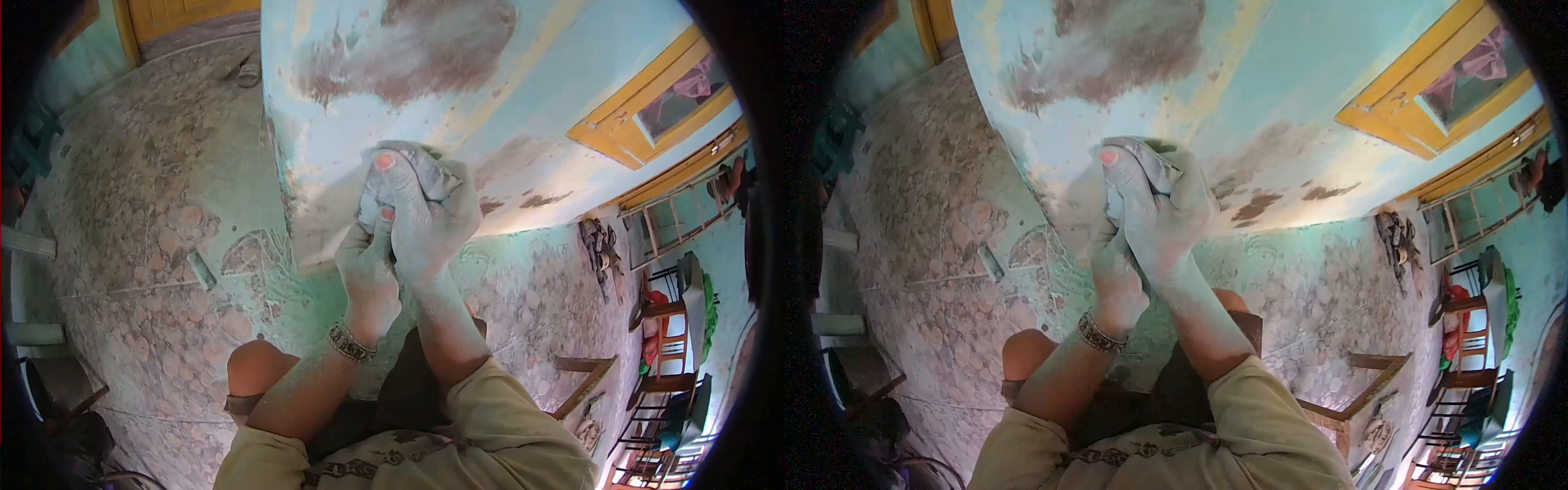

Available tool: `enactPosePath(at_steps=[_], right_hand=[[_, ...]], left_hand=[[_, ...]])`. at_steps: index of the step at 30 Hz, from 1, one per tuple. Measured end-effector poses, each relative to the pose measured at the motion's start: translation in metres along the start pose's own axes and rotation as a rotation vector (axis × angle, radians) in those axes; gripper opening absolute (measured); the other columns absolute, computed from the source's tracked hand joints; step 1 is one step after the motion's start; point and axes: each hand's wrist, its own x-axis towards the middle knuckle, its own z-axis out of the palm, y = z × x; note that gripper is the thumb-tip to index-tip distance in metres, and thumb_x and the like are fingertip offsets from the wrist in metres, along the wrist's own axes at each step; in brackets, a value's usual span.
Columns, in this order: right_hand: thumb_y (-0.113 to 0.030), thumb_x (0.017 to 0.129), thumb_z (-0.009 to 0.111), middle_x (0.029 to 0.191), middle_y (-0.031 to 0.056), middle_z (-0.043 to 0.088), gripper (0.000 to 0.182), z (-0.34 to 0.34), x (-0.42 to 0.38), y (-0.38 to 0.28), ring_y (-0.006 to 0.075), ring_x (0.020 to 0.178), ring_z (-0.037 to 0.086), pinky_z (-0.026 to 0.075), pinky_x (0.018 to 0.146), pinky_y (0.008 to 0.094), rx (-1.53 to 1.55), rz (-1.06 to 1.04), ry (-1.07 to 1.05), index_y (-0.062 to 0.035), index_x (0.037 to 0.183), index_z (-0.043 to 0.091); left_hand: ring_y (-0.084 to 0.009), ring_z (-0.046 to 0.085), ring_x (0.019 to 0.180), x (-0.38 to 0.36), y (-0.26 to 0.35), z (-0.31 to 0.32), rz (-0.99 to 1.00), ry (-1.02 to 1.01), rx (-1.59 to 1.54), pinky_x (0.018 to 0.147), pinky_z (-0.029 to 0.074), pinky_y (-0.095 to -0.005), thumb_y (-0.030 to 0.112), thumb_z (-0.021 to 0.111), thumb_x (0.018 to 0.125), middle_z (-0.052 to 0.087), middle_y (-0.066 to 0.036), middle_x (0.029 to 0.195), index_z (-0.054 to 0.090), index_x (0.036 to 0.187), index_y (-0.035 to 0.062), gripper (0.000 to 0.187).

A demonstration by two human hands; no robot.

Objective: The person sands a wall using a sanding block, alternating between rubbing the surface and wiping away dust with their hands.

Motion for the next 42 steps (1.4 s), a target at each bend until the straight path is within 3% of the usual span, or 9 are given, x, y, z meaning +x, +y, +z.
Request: enactPosePath(at_steps=[11, 17, 20, 26, 29, 35, 38, 39, 42], right_hand=[[-0.022, 0.078, 0.081, 0.079, 0.0044, 0.064, 0.031, 0.014, 0.006, -0.021, 0.0079, 0.066, 0.056, 0.047, 0.060, 0.0236, -0.082, 0.016, 0.057, 0.0018, 0.091, 0.066], [-0.021, 0.079, 0.080, 0.076, 0.0077, 0.067, 0.024, 0.003, 0.000, 0.007, 0.0105, 0.064, 0.061, 0.049, 0.059, 0.0243, 0.006, 0.168, -0.124, -0.0017, 0.088, 0.068], [-0.014, 0.083, 0.075, 0.076, 0.0030, 0.065, 0.019, 0.019, 0.006, -0.018, 0.0036, 0.064, 0.053, 0.045, 0.058, 0.0188, -0.003, -0.034, 0.013, 0.0020, 0.087, 0.067], [-0.017, 0.081, 0.079, 0.075, 0.0040, 0.066, 0.022, 0.014, 0.000, -0.005, 0.0054, 0.063, 0.057, 0.047, 0.058, 0.0209, 0.056, 0.025, -0.003, 0.0009, 0.083, 0.065], [-0.016, 0.079, 0.080, 0.075, 0.0084, 0.068, 0.022, 0.026, 0.010, -0.030, 0.0070, 0.063, 0.061, 0.050, 0.058, 0.0228, -0.009, 0.037, 0.070, 0.0005, 0.084, 0.066], [-0.018, 0.080, 0.080, 0.065, -0.0018, 0.059, 0.025, 0.012, -0.009, -0.013, 0.0016, 0.053, 0.046, 0.039, 0.048, 0.0176, 0.055, 0.174, -0.043, 0.0019, 0.085, 0.067], [-0.017, 0.081, 0.079, 0.067, -0.0016, 0.060, 0.021, 0.023, -0.001, -0.011, 0.0019, 0.054, 0.047, 0.041, 0.049, 0.0185, -0.125, -0.136, 0.050, 0.0010, 0.087, 0.069], [-0.017, 0.081, 0.079, 0.070, -0.0004, 0.063, 0.020, 0.022, -0.002, -0.018, 0.0031, 0.058, 0.052, 0.045, 0.053, 0.0203, -0.002, 0.065, -0.041, -0.0002, 0.087, 0.070], [-0.018, 0.080, 0.080, 0.073, 0.0010, 0.066, 0.021, 0.013, -0.017, 0.009, 0.0041, 0.063, 0.056, 0.048, 0.058, 0.0216, 0.033, 0.013, -0.037, -0.0007, 0.087, 0.070]], left_hand=[[-0.0062, 0.059, 0.079, 0.010, 0.024, -0.001, -0.029, -0.098, -0.049, 0.067, 0.047, -0.0218, 0.020, 0.059, 0.096, 0.065, -0.002, 0.095, 0.062, 0.106, -0.0009, 0.024], [-0.0071, 0.060, 0.083, 0.006, 0.019, -0.003, -0.039, 0.113, 0.079, 0.070, 0.048, -0.0226, 0.019, 0.061, 0.095, 0.065, -0.001, 0.096, 0.062, 0.108, -0.0017, 0.024], [-0.0071, 0.059, 0.085, 0.010, 0.028, -0.005, 0.067, -0.144, -0.019, 0.071, 0.049, -0.0235, 0.017, 0.061, 0.095, 0.064, -0.001, 0.099, 0.060, 0.111, -0.0020, 0.025], [-0.0072, 0.060, 0.086, 0.008, 0.013, -0.011, -0.028, 0.141, 0.025, 0.072, 0.049, -0.0240, 0.016, 0.061, 0.095, 0.065, -0.002, 0.098, 0.062, 0.109, -0.0010, 0.022], [-0.0075, 0.060, 0.086, 0.006, 0.044, 0.010, 0.143, -0.163, 0.004, 0.073, 0.049, -0.0240, 0.016, 0.060, 0.095, 0.065, -0.002, 0.098, 0.062, 0.110, -0.0004, 0.022], [-0.0095, 0.061, 0.089, 0.003, 0.017, -0.017, 0.012, -0.014, 0.061, 0.077, 0.050, -0.0249, 0.016, 0.060, 0.096, 0.065, -0.003, 0.100, 0.060, 0.111, -0.0008, 0.023], [-0.0079, 0.061, 0.088, 0.007, 0.030, -0.008, 0.026, -0.083, -0.059, 0.076, 0.050, -0.0242, 0.017, 0.059, 0.096, 0.065, -0.003, 0.099, 0.060, 0.111, -0.0012, 0.023], [-0.0079, 0.061, 0.088, 0.007, 0.023, -0.013, 0.024, -0.043, -0.021, 0.076, 0.050, -0.0241, 0.016, 0.059, 0.096, 0.065, -0.003, 0.099, 0.060, 0.111, -0.0014, 0.023], [-0.0078, 0.061, 0.087, 0.005, 0.011, -0.021, 0.038, 0.025, 0.075, 0.075, 0.050, -0.0235, 0.016, 0.059, 0.096, 0.065, -0.003, 0.101, 0.060, 0.111, -0.0023, 0.023]])
